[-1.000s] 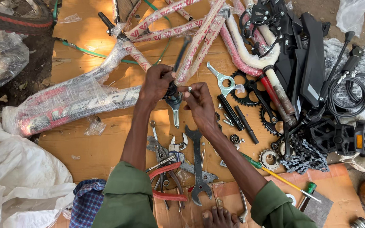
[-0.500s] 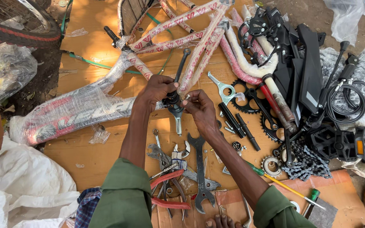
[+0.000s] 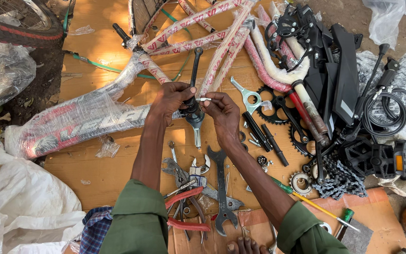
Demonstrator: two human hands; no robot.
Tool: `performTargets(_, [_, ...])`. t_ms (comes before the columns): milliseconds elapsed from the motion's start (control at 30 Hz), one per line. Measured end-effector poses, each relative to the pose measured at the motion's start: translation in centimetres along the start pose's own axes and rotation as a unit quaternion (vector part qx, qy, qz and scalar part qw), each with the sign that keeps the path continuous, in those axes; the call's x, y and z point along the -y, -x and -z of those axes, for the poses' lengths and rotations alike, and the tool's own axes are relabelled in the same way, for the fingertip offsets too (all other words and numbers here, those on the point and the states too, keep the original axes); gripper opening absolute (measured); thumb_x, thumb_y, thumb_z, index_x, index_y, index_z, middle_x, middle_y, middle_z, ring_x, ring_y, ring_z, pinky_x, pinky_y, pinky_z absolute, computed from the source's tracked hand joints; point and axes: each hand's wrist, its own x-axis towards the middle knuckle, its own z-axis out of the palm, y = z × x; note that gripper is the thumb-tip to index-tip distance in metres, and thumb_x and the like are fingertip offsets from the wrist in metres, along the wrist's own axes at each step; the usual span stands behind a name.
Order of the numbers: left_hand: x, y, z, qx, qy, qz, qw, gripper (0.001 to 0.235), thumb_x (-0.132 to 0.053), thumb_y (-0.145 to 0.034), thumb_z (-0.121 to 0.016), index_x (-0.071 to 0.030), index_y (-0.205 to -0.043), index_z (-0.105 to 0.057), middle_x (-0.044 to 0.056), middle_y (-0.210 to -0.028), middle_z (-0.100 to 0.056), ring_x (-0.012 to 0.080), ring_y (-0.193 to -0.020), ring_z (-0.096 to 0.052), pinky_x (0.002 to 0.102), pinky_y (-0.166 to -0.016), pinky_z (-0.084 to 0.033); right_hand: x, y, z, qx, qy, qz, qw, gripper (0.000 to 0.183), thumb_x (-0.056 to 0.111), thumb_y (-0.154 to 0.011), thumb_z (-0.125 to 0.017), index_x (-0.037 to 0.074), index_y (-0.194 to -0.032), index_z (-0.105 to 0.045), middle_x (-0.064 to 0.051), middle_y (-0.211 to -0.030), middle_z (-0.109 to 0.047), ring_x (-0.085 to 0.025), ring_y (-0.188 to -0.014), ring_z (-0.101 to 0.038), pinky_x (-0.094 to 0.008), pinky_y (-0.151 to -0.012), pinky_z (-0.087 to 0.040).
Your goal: The person is assembling a bicycle crankset onto a wrapped bicycle frame. They use various tools, including wrenches and pliers, to tighten bolts and secure the crank arm to the bottom bracket spindle.
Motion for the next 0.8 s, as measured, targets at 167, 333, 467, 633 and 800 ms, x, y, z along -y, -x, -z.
performTargets(167, [-0.1,0.4,-0.4,-0.02,0.024,0.007,0.999,0.033,-0.026,-0.088,-0.079,0.002,-0.105,-0.075,0.005,-0.085,-0.073,0.0123,-0.071,-0.065,0.028,-0.063,-0.052,-0.1,-0.2,-0.2,-0.011,-0.011,-0.019,1.0,0.017,-0.001,-0.094,-0.069,-0.001,-0.111,-0.068,-0.009,-0.102,-0.075,-0.014,-0.092,-0.073,-0.028,-0.082,-0.061])
performTargets(333, [-0.2,0.7,-0.2,-0.005,0.012,-0.008,1.0,0.032,-0.025,-0.091,-0.077,0.003,-0.105,-0.075,0.005,-0.085,-0.072,0.0124,-0.071,-0.062,0.029,-0.064,-0.051,-0.4,-0.4,-0.5,-0.011,-0.042,-0.053,0.998,0.017,-0.002,-0.094,-0.07,-0.001,-0.111,-0.07,-0.011,-0.1,-0.076,-0.015,-0.092,-0.073,-0.028,-0.082,-0.06])
performTargets(467, [-0.6,0.8,-0.4,-0.006,0.009,-0.004,1.0,0.032,-0.025,-0.09,-0.077,0.003,-0.105,-0.075,0.005,-0.084,-0.073,0.0119,-0.072,-0.064,0.028,-0.064,-0.053,-1.1,-0.4,-0.3,0.029,-0.046,-0.01,0.998,0.017,-0.006,-0.092,-0.071,-0.002,-0.108,-0.069,-0.012,-0.104,-0.076,-0.015,-0.096,-0.073,-0.028,-0.088,-0.061])
performTargets(633, [-1.0,1.0,-0.5,-0.011,-0.014,-0.004,1.0,0.031,-0.024,-0.089,-0.077,0.002,-0.105,-0.075,0.006,-0.083,-0.074,0.0128,-0.071,-0.065,0.028,-0.065,-0.054,-1.6,-0.7,0.0,0.032,0.016,0.026,0.999,0.015,-0.006,-0.094,-0.069,-0.002,-0.108,-0.07,-0.012,-0.105,-0.076,-0.015,-0.097,-0.073,-0.028,-0.088,-0.061])
performTargets(800, [-0.6,1.3,-1.1,-0.048,0.018,0.007,0.999,0.033,-0.027,-0.088,-0.078,0.001,-0.104,-0.075,0.006,-0.085,-0.075,0.0133,-0.073,-0.065,0.028,-0.066,-0.053,-1.5,-1.3,0.2,0.051,0.134,0.089,0.986,0.017,-0.006,-0.093,-0.069,-0.001,-0.109,-0.071,-0.01,-0.108,-0.077,-0.014,-0.1,-0.073,-0.029,-0.088,-0.063])
